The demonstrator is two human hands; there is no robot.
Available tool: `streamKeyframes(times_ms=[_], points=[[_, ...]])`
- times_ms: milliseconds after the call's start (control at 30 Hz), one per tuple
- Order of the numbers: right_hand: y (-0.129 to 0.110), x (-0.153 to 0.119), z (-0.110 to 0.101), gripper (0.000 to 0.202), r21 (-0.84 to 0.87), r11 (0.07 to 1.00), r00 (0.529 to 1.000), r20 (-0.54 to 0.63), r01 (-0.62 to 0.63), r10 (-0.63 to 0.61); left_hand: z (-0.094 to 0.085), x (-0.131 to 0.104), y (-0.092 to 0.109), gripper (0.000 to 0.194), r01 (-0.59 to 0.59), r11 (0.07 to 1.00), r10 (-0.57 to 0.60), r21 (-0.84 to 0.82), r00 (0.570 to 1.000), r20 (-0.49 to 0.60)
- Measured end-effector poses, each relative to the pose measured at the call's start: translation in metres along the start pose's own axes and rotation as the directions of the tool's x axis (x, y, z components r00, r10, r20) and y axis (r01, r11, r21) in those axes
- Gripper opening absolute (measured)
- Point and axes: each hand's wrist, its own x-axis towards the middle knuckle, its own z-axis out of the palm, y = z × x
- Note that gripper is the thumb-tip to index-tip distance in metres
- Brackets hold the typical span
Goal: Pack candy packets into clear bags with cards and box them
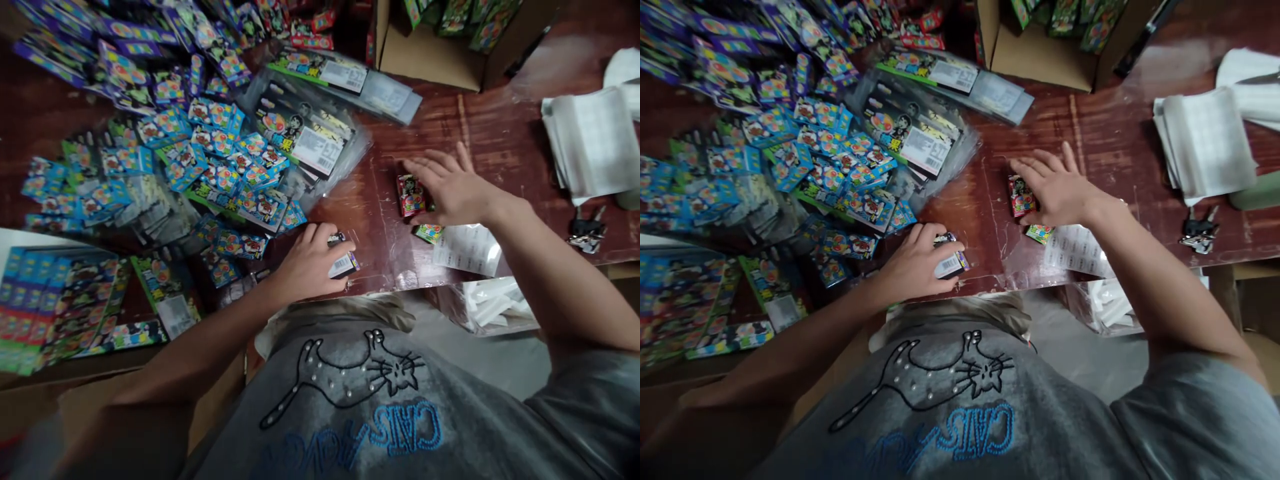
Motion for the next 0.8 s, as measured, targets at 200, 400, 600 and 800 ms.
streamKeyframes(times_ms=[200,400,600,800], points=[[-0.034,-0.007,0.009,0.124,-0.079,0.997,0.999,-0.047,-0.011,0.007,-0.003,0.011,0.003,0.048,-0.054,0.998,0.054,0.041,0.998,0.012],[-0.059,-0.070,0.010,0.111,-0.250,0.936,0.969,-0.091,-0.246,0.230,-0.003,0.014,0.000,0.094,-0.027,0.999,0.025,0.026,0.999,0.042],[-0.058,-0.052,0.027,0.102,-0.118,0.982,0.988,-0.076,-0.144,0.136,-0.001,0.016,0.003,0.101,0.001,1.000,-0.001,-0.007,0.999,0.036],[-0.042,-0.016,0.052,0.110,0.019,0.999,0.996,-0.084,0.044,-0.042,0.008,-0.010,0.005,0.093,0.104,0.991,-0.110,-0.086,0.991,-0.069]])
